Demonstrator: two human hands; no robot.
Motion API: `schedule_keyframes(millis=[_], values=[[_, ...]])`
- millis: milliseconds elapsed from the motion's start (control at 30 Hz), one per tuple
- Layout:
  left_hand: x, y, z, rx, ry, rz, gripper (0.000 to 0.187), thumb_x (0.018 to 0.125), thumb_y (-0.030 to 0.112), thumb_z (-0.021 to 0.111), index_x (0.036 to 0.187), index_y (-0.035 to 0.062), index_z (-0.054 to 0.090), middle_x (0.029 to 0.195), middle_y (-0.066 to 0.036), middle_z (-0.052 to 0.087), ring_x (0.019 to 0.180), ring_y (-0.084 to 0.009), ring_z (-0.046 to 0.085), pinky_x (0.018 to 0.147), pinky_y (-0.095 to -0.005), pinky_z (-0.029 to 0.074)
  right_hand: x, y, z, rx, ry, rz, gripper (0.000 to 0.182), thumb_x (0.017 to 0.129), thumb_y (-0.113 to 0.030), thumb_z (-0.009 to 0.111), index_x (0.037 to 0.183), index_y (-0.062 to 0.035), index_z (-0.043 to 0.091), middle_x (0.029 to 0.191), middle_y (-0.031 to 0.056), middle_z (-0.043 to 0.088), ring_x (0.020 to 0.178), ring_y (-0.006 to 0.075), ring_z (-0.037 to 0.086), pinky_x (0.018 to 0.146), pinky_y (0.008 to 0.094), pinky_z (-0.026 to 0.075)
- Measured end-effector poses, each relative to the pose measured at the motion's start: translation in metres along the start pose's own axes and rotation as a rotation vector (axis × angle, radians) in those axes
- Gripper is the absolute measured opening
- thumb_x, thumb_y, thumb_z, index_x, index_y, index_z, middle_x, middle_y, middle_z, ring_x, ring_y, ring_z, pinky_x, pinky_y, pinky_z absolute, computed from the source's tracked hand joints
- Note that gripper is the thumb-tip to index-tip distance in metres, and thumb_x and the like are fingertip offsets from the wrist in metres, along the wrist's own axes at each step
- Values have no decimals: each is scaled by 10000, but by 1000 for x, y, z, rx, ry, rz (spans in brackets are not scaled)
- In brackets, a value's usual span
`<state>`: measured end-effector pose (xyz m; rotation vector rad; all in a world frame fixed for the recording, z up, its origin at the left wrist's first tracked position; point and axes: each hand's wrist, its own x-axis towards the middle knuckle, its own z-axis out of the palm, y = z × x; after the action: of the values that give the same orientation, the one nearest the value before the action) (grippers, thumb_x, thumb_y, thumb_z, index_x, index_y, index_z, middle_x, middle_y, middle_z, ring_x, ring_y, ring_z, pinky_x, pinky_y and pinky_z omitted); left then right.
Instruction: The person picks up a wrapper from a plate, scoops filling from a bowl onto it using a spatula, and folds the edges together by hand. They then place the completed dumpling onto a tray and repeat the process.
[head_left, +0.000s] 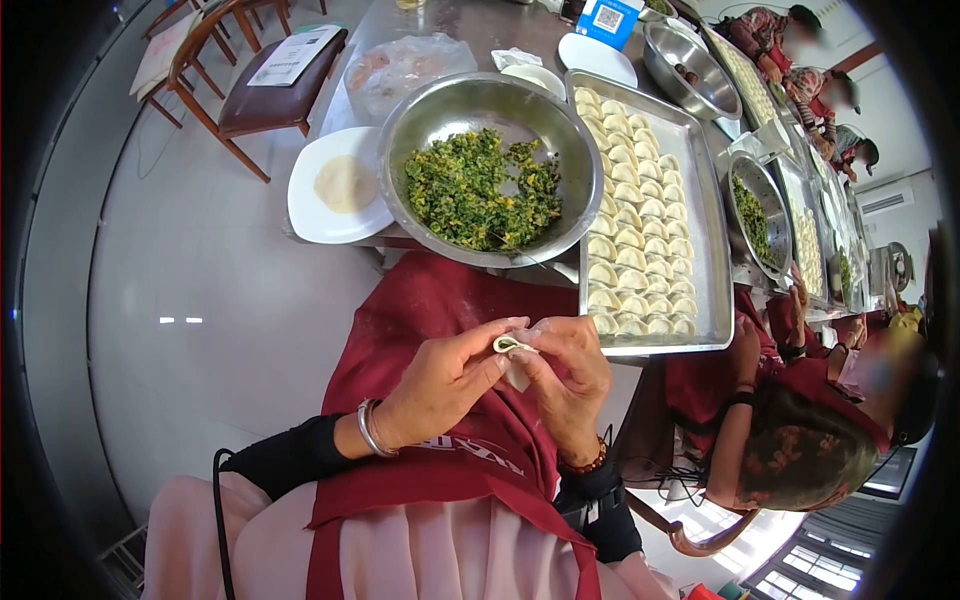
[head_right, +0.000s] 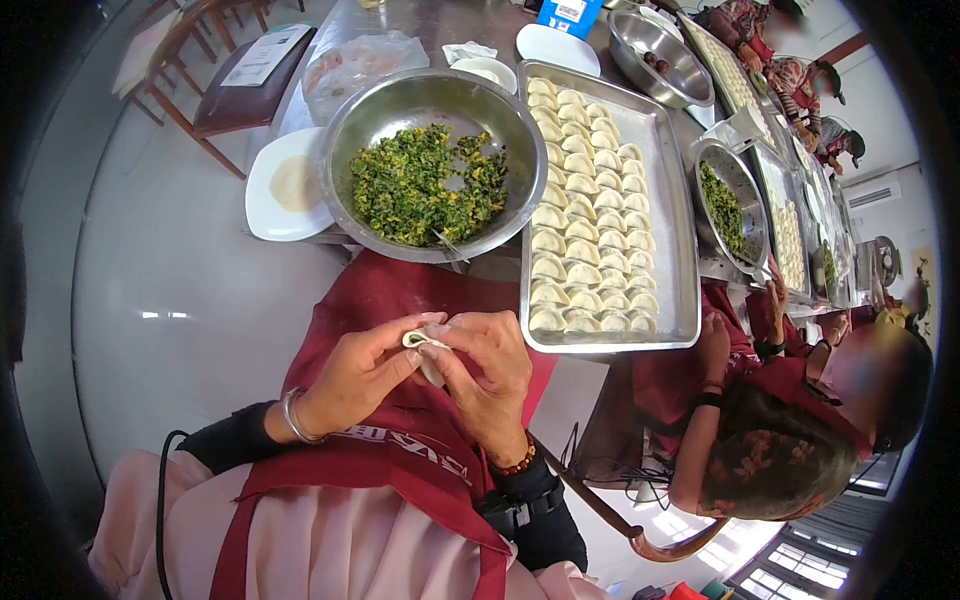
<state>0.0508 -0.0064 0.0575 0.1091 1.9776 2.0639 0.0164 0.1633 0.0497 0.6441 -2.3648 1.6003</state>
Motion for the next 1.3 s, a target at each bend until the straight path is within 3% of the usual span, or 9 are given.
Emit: schedule_keyframes(millis=[167,533,600,633,767,833,1000,1233,1300], values=[[-1,-2,0,-45,-43,-59,420,997,75,486,1402,-12,418,1176,-66,605,926,-77,590,811,-234,510,1,2,-3,-130,-15,-102,198,690,-50,795,863,-82,702,844,30,644,772,221,568,660,331,446],[-2,7,3,99,-13,-25,471,976,65,492,1432,16,385,1054,-62,615,822,-66,578,744,-244,509,7,2,-1,-159,-5,-180,271,638,-119,840,840,-112,658,813,3,643,749,209,560,652,328,441],[0,8,5,165,40,92,499,895,-5,494,1390,28,435,954,-190,649,693,-158,590,684,-293,499,8,2,-2,-169,-19,-193,272,638,-119,839,842,-111,660,826,2,644,754,210,558,654,329,443],[-1,7,6,165,39,92,499,895,-5,494,1390,28,435,954,-190,649,693,-158,590,684,-293,499,8,2,-2,-179,-33,-207,274,637,-118,839,845,-110,661,839,0,646,759,211,557,655,330,446],[0,5,5,164,35,137,520,867,-13,503,1381,4,432,1013,-210,637,706,-168,580,692,-305,495,10,-4,2,-185,15,-180,270,633,-115,837,838,-107,661,848,3,634,766,213,550,658,331,449],[0,6,5,148,29,132,520,864,-10,507,1378,-5,431,1019,-204,635,707,-167,577,690,-306,494,10,-2,0,-237,-33,-279,270,629,-114,832,840,-102,663,862,8,632,771,217,545,659,331,451],[-1,-5,7,-92,27,-20,426,951,50,488,1372,4,444,917,-136,633,727,-100,545,675,-270,481,4,0,-2,-271,-22,-259,258,631,-105,823,833,-108,663,864,11,633,779,217,542,676,335,438],[-1,-2,5,9,32,86,377,996,95,459,1361,3,466,895,-120,621,750,-81,524,688,-248,471,7,-7,1,-173,45,-157,258,637,-105,833,812,-107,642,851,20,632,782,232,543,683,342,423],[-1,3,1,122,-13,39,404,996,69,435,1386,-37,424,1178,-125,626,1026,-133,599,872,-273,487,5,-3,1,-184,28,-161,267,636,-107,836,818,-106,641,851,20,633,785,231,544,687,345,425]])
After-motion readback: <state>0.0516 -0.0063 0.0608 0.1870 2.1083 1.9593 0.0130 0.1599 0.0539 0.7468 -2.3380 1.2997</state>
